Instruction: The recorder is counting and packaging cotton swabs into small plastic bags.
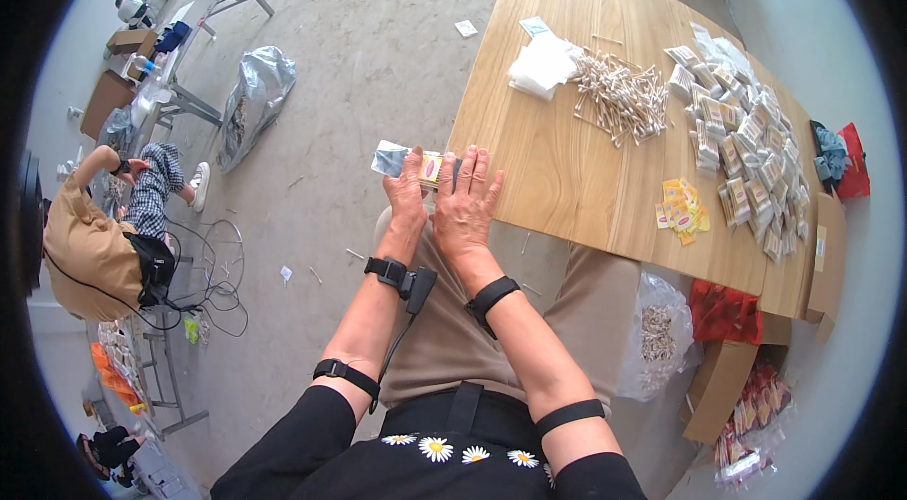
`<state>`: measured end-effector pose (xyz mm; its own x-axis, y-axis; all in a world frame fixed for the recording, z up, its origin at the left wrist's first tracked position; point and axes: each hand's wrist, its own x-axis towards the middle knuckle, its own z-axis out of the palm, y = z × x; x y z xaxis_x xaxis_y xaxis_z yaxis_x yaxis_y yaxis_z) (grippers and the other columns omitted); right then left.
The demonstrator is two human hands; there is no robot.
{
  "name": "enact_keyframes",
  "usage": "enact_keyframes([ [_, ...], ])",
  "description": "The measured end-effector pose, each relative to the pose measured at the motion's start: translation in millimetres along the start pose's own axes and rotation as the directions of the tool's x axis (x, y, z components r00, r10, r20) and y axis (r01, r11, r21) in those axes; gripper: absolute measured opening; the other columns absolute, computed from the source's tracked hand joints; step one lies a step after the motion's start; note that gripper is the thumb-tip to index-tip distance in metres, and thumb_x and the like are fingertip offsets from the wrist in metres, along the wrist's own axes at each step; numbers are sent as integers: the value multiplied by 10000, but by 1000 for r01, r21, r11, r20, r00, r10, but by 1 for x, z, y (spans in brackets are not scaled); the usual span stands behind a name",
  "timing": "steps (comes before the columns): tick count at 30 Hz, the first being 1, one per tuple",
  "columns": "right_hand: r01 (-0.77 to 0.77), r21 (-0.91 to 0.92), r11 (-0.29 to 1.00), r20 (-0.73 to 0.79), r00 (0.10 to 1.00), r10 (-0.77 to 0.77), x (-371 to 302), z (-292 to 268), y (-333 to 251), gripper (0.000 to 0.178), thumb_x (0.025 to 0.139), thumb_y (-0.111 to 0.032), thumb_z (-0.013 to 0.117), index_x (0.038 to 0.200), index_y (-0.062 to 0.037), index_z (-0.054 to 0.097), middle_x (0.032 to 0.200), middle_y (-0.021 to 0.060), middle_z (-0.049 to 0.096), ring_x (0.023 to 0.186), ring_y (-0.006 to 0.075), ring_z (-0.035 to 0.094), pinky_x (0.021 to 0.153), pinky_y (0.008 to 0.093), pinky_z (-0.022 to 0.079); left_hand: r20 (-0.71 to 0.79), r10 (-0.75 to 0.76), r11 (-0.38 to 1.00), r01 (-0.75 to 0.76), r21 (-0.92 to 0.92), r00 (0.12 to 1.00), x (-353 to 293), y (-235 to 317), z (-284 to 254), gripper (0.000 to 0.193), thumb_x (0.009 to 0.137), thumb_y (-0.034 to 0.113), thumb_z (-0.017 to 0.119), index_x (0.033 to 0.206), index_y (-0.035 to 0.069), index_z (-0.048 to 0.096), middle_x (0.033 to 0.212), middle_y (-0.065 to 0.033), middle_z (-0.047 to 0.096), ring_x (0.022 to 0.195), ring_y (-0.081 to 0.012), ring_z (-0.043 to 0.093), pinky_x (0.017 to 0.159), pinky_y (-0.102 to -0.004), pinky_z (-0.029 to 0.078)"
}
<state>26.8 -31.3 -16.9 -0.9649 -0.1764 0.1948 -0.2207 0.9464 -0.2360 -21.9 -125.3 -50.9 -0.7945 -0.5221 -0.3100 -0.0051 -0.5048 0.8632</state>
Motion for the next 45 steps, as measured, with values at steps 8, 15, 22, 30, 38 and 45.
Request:
enact_keyframes([
  [8, -31, 72, 997, 45, 999, 28, 2, -3, 2, 1072, 680, -341, 841, 1528, 20, 293, 1615, 241, 222, 1538, 381, 132, 1206, 618, 65, 14, 19, 999, -18, -29, 1000, -2, 2, 0, 118, 925, 138, 735, 913, 43, 666, 864, 25, 651, 730, -70, 580, 636, -267, 487],
  [15, -64, -5, 998, 70, 995, 64, 4, -8, -7, 1131, 639, -404, 868, 1530, 8, 305, 1611, 197, 255, 1537, 341, 153, 1220, 596, 87, 37, 65, 998, -66, 21, 997, 8, -6, -10, 180, 880, 221, 783, 917, 92, 665, 830, 20, 665, 671, -79, 622, 530, -246, 476],
  [22, -85, -21, 996, 73, 994, 86, 5, -5, 2, 1080, 672, -403, 820, 1526, 18, 310, 1612, 213, 248, 1536, 354, 152, 1215, 613, 63, 32, 5, 999, -7, 54, 999, -6, 1, 3, 143, 917, 181, 747, 913, 51, 686, 814, 33, 646, 689, -62, 573, 565, -261, 450],
  [30, 21, 318, 948, 10, 1000, -26, -9, -24, 36, 985, 755, -398, 805, 1500, 50, 341, 1577, 272, 286, 1505, 409, 211, 1220, 551, 156, 59, -158, 976, 147, 159, 986, -4, 28, -33, 299, 882, 378, 764, 825, 126, 614, 647, 64, 492, 460, -23, 379, 388, -216, 274],
  [38, -62, 31, 998, -126, 990, 65, -16, -64, 174, 835, 808, -377, 777, 1443, 47, 441, 1520, 270, 391, 1438, 412, 336, 1196, 500, 255, 130, 377, 716, -378, 587, 917, -56, 62, -38, 129, 909, 91, 693, 940, 30, 585, 805, 12, 543, 715, -92, 534, 614, -264, 461],
  [45, -17, 25, 1000, -89, 996, 19, 44, -54, 183, 761, 846, -367, 754, 1430, 33, 475, 1496, 268, 432, 1397, 403, 399, 1172, 479, 307, 765, 247, 288, -799, 528, 595, -94, 31, 50, 342, 825, 150, 753, 1095, -15, 624, 1115, -188, 619, 1063, -342, 606, 944, -436, 480],
])
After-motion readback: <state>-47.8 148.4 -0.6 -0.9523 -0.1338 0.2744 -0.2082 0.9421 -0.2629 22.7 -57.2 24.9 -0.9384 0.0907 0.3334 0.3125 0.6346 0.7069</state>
